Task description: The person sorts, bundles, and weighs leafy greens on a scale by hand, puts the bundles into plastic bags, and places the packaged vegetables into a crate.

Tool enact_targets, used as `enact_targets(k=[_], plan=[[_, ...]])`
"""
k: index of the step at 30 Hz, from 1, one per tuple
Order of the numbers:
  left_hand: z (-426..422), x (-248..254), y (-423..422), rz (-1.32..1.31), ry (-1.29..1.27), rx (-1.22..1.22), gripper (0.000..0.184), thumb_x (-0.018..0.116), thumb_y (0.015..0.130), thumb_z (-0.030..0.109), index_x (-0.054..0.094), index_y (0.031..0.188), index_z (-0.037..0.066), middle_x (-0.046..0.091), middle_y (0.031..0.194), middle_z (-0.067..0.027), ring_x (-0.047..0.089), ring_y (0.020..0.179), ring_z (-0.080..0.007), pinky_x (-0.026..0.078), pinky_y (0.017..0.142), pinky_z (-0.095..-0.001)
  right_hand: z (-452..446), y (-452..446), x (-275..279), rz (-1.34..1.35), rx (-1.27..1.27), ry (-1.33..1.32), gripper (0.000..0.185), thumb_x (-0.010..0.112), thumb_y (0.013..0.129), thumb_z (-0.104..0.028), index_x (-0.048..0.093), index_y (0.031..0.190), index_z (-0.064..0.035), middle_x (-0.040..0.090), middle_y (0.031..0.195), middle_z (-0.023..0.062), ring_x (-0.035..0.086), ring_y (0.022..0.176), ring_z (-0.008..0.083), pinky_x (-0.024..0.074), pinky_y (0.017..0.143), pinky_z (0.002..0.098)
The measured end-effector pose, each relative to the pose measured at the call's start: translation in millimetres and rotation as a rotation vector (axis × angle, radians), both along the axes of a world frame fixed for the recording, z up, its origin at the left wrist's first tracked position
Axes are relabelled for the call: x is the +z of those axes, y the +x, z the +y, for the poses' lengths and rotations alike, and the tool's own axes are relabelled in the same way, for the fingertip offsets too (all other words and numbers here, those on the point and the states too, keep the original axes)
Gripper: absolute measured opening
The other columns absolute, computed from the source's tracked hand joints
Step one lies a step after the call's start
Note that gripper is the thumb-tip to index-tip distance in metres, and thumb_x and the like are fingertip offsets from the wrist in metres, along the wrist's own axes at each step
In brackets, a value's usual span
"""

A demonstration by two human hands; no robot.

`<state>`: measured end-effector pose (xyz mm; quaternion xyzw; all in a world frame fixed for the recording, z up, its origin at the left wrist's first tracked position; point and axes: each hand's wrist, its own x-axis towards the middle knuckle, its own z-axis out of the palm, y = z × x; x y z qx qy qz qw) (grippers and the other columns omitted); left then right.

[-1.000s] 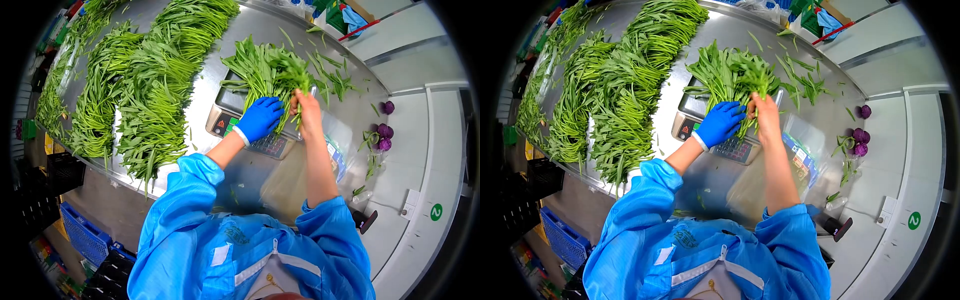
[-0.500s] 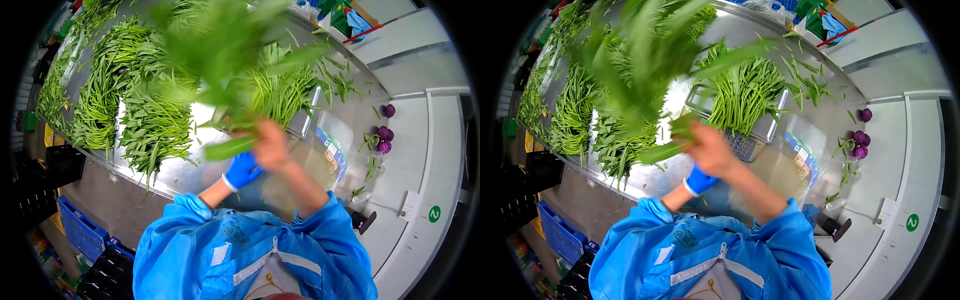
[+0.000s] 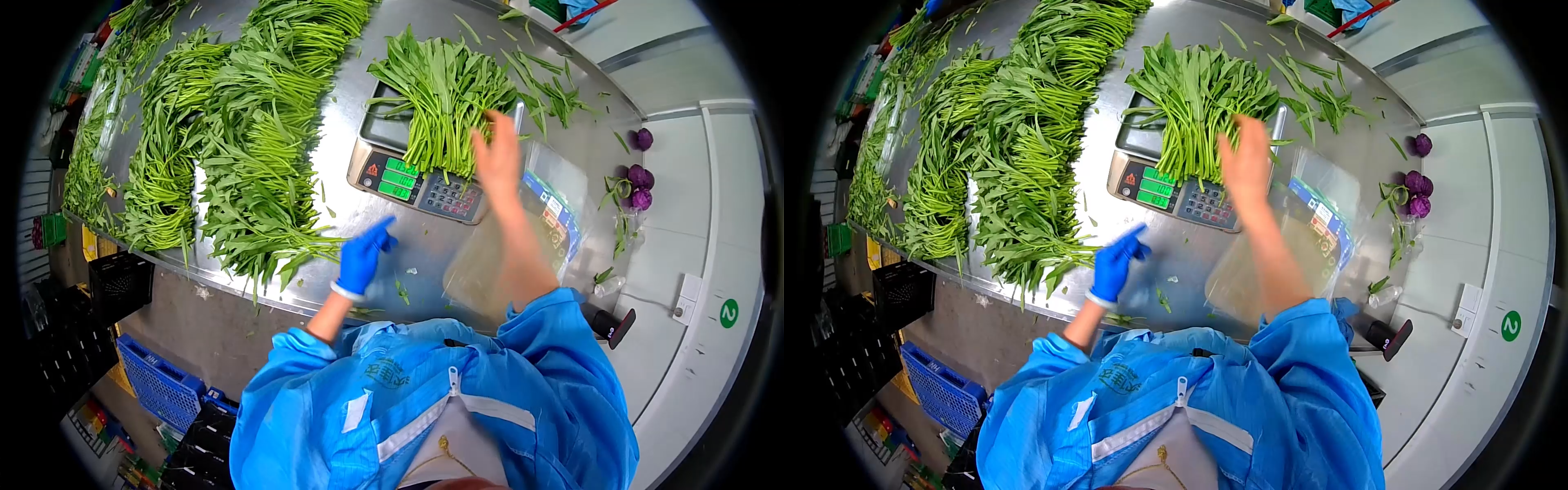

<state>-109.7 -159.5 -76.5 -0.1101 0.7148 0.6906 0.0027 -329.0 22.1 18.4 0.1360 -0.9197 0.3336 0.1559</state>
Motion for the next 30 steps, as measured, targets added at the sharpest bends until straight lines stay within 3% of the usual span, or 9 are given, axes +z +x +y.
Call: enact_targets(k=[5, 8, 11, 14, 18, 21, 24, 27, 30], plan=[[-26, 16, -101, 0.105, 0.083, 0.19, 0.029, 0.052, 0.097, 0.012, 0.061, 0.123, 0.002, 0.069, 0.097, -0.0051, 0.063, 0.079, -0.0104, 0.05, 0.074, -0.0249, 46, -31, -29, -0.296, -0.086, 0.142, 0.025, 0.069, 0.081, -0.016, 0.063, 0.099, 0.0002, 0.066, 0.084, 0.0155, 0.063, 0.077, 0.032, 0.0493, 0.07, 0.0392], [-28, 7, -156, 0.116, -0.072, 0.085, 0.032, 0.056, 0.096, 0.021, 0.062, 0.122, 0.004, 0.069, 0.106, -0.0098, 0.064, 0.09, -0.0128, 0.049, 0.081, -0.0266, 27, -7, -26, -0.053, -0.018, 0.157, 0.015, 0.069, 0.08, -0.014, 0.065, 0.089, -0.0023, 0.064, 0.077, 0.0132, 0.062, 0.069, 0.0274, 0.0492, 0.064, 0.036], [-24, -11, -194, 0.057, -0.066, 0.099, 0.043, 0.06, 0.093, 0.033, 0.061, 0.12, 0.0, 0.068, 0.109, -0.0128, 0.063, 0.093, -0.0159, 0.048, 0.085, -0.0286, 18, 11, -7, -0.303, 0.207, -0.125, 0.012, 0.066, 0.083, -0.011, 0.064, 0.09, -0.0011, 0.061, 0.076, 0.0109, 0.059, 0.066, 0.0203, 0.0481, 0.062, 0.0307], [-19, 6, -214, -0.224, 0.083, 0.059, 0.048, 0.06, 0.093, 0.036, 0.061, 0.12, -0.004, 0.067, 0.111, -0.0132, 0.061, 0.097, -0.0169, 0.047, 0.087, -0.028, 41, 4, -8, -0.192, -0.1, -0.292, 0.014, 0.066, 0.084, -0.011, 0.064, 0.092, 0.0003, 0.063, 0.079, 0.0103, 0.059, 0.068, 0.0173, 0.0477, 0.063, 0.0282], [-18, -22, -243, -0.294, 0.198, 0.049, 0.06, 0.063, 0.089, 0.045, 0.06, 0.119, -0.007, 0.064, 0.115, -0.0119, 0.058, 0.103, -0.016, 0.043, 0.092, -0.0278, 92, -26, -71, -0.534, -0.22, -0.26, 0.045, 0.059, 0.091, -0.042, 0.065, 0.098, 0.0023, 0.067, 0.088, 0.0128, 0.063, 0.075, 0.0165, 0.0481, 0.069, 0.0292], [11, 0, -257, -0.326, 0.399, 0.037, 0.074, 0.064, 0.087, 0.049, 0.046, 0.134, -0.005, 0.053, 0.131, -0.0135, 0.052, 0.115, -0.0192, 0.042, 0.096, -0.0298, 60, -37, -76, -1.032, -0.084, -0.803, 0.072, 0.058, 0.085, -0.059, 0.055, 0.125, 0.0014, 0.064, 0.108, 0.012, 0.06, 0.097, 0.0185, 0.0476, 0.087, 0.033], [48, 13, -269, -0.296, 0.275, 0.177, 0.069, 0.064, 0.087, 0.045, 0.047, 0.131, -0.005, 0.057, 0.124, -0.0137, 0.055, 0.108, -0.0215, 0.044, 0.093, -0.0326, 7, -51, -93, -0.955, -0.006, -0.924, 0.061, 0.06, 0.088, -0.049, 0.053, 0.122, 0.001, 0.062, 0.118, 0.0185, 0.06, 0.106, 0.029, 0.0446, 0.088, 0.0405], [80, 18, -267, -0.11, 0.264, 0.265, 0.047, 0.063, 0.091, 0.031, 0.055, 0.118, -0.007, 0.063, 0.109, -0.0133, 0.06, 0.094, -0.0203, 0.049, 0.082, -0.033, -15, -30, -67, -0.49, -0.256, -0.546, 0.052, 0.058, 0.09, -0.036, 0.044, 0.125, 0.0005, 0.059, 0.115, 0.0272, 0.055, 0.107, 0.0447, 0.0431, 0.091, 0.0447], [127, 69, -235, 0.084, 0.343, 0.171, 0.034, 0.058, 0.095, 0.021, 0.055, 0.117, -0.006, 0.063, 0.109, -0.0114, 0.059, 0.091, -0.0172, 0.049, 0.08, -0.0312, 31, 8, -12, -0.25, -0.22, -0.703, 0.051, 0.058, 0.091, -0.031, 0.043, 0.128, -0.0005, 0.056, 0.12, 0.0255, 0.053, 0.113, 0.042, 0.042, 0.093, 0.0422]])
